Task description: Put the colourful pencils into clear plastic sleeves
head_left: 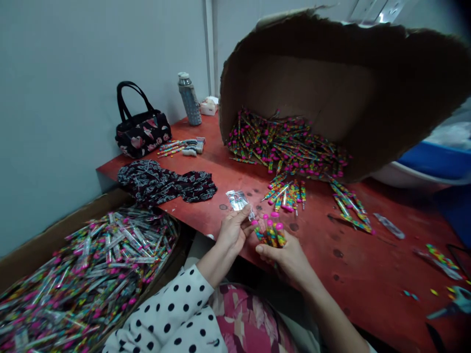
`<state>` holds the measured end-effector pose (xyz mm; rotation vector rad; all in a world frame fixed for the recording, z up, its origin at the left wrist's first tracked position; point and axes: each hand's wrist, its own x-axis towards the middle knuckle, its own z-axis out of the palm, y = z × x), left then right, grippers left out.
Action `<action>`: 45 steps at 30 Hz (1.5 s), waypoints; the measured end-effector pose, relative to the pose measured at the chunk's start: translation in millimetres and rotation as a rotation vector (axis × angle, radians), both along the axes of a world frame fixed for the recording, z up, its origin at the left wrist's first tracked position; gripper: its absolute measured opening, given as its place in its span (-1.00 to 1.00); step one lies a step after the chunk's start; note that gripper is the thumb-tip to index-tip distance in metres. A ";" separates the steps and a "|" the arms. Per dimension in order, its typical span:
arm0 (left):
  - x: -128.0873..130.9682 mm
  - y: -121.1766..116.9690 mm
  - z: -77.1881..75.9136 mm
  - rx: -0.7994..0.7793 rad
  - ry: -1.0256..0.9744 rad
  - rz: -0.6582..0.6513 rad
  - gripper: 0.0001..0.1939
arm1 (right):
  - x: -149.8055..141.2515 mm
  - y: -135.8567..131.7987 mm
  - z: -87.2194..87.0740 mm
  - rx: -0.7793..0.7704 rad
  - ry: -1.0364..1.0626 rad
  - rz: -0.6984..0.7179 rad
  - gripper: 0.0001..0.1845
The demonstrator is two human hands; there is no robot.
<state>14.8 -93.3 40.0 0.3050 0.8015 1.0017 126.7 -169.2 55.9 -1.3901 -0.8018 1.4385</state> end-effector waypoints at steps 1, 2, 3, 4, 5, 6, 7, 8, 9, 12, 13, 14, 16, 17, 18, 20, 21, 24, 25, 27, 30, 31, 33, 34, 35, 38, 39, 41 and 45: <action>0.6 -1.4 2.0 0.011 -0.002 -0.009 -0.77 | 0.4 0.4 -0.8 -0.002 -0.004 -0.001 -0.60; 0.9 -2.9 4.1 0.026 0.000 -0.016 -0.77 | 0.9 0.5 -1.5 -0.002 -0.004 -0.009 -0.59; 1.0 -4.3 6.1 0.046 0.007 -0.021 -0.77 | 1.3 0.4 -2.0 -0.001 0.003 -0.018 -0.58; 0.9 -5.6 7.6 0.068 0.020 -0.022 -0.77 | 1.5 0.0 -2.4 -0.002 0.017 -0.029 -0.58; 0.8 -6.8 8.6 0.091 0.040 -0.017 -0.77 | 1.6 -0.7 -2.6 -0.007 0.035 -0.040 -0.58; 0.6 -7.9 8.8 0.111 0.062 -0.011 -0.76 | 1.5 -1.6 -2.8 -0.016 0.058 -0.048 -0.58; 0.5 -8.9 8.3 0.130 0.084 -0.006 -0.76 | 1.2 -2.4 -3.0 -0.029 0.080 -0.057 -0.59; 0.6 -10.1 7.0 0.147 0.100 -0.007 -0.76 | 0.8 -2.9 -3.1 -0.043 0.098 -0.068 -0.59; 1.1 -11.4 5.3 0.162 0.107 -0.011 -0.76 | 0.3 -3.1 -3.1 -0.053 0.114 -0.084 -0.60; 4.4 -16.9 -1.0 0.199 0.132 -0.027 -0.76 | -1.3 0.3 -2.4 -0.043 0.145 -0.143 -0.59; 5.8 -18.9 -2.7 0.205 0.148 -0.033 -0.75 | -1.4 2.4 -2.0 -0.031 0.146 -0.158 -0.59; 7.0 -20.7 -3.9 0.208 0.165 -0.041 -0.74 | -1.1 4.5 -1.5 -0.018 0.141 -0.163 -0.59; 7.7 -22.4 -4.3 0.212 0.173 -0.079 -0.71 | 0.2 7.1 -0.9 0.005 0.109 -0.137 -0.63; 7.1 -22.1 -3.7 0.210 0.155 -0.100 -0.71 | 1.0 6.9 -1.1 0.014 0.098 -0.108 -0.65; 5.7 -21.1 -2.7 0.204 0.126 -0.108 -0.71 | 1.9 5.4 -1.7 0.015 0.096 -0.069 -0.67; 1.8 -17.7 -0.7 0.181 0.058 -0.069 -0.74 | 3.1 -0.6 -4.2 -0.008 0.108 0.009 -0.71; -0.1 -16.1 0.0 0.165 0.028 -0.033 -0.75 | 3.3 -4.2 -6.0 -0.022 0.117 0.026 -0.73; -2.3 -15.6 0.0 0.142 -0.013 0.005 -0.77 | 2.0 -11.5 -11.4 -0.011 0.120 -0.039 -0.76; -1.7 -17.1 -0.6 0.147 -0.013 -0.013 -0.76 | 1.0 -11.7 -12.8 0.008 0.121 -0.072 -0.77; 0.5 -21.9 -1.8 0.164 0.005 -0.047 -0.74 | -1.4 -8.6 -14.7 0.047 0.133 -0.110 -0.78; 3.0 -28.5 -3.2 0.167 0.052 -0.055 -0.70 | -5.4 -0.4 -16.0 0.092 0.140 -0.135 -0.79; 3.2 -29.9 -3.6 0.163 0.064 -0.053 -0.69 | -6.7 2.1 -16.1 0.103 0.136 -0.133 -0.79; 3.4 -31.4 -4.4 0.159 0.073 -0.051 -0.69 | -9.5 5.7 -16.0 0.111 0.117 -0.104 -0.79; 3.3 -31.7 -4.6 0.159 0.072 -0.054 -0.69 | -11.1 6.9 -15.7 0.109 0.107 -0.086 -0.79; 2.9 -31.9 -4.6 0.161 0.068 -0.058 -0.69 | -12.8 8.0 -15.1 0.104 0.098 -0.073 -0.79; -6.2 -30.9 -1.7 0.171 0.070 -0.071 -0.71 | -17.8 10.2 -12.7 0.081 0.103 -0.052 -0.76; -14.1 -29.6 0.1 0.174 0.085 -0.046 -0.72 | -18.7 10.9 -11.9 0.072 0.113 -0.047 -0.74; -38.8 -24.5 4.1 0.196 0.122 0.099 -0.71 | -17.9 11.9 -10.9 0.056 0.145 -0.055 -0.71; -96.3 -8.5 5.9 0.351 0.196 0.596 -0.40 | -6.6 13.5 -13.7 0.083 0.232 -0.179 -0.67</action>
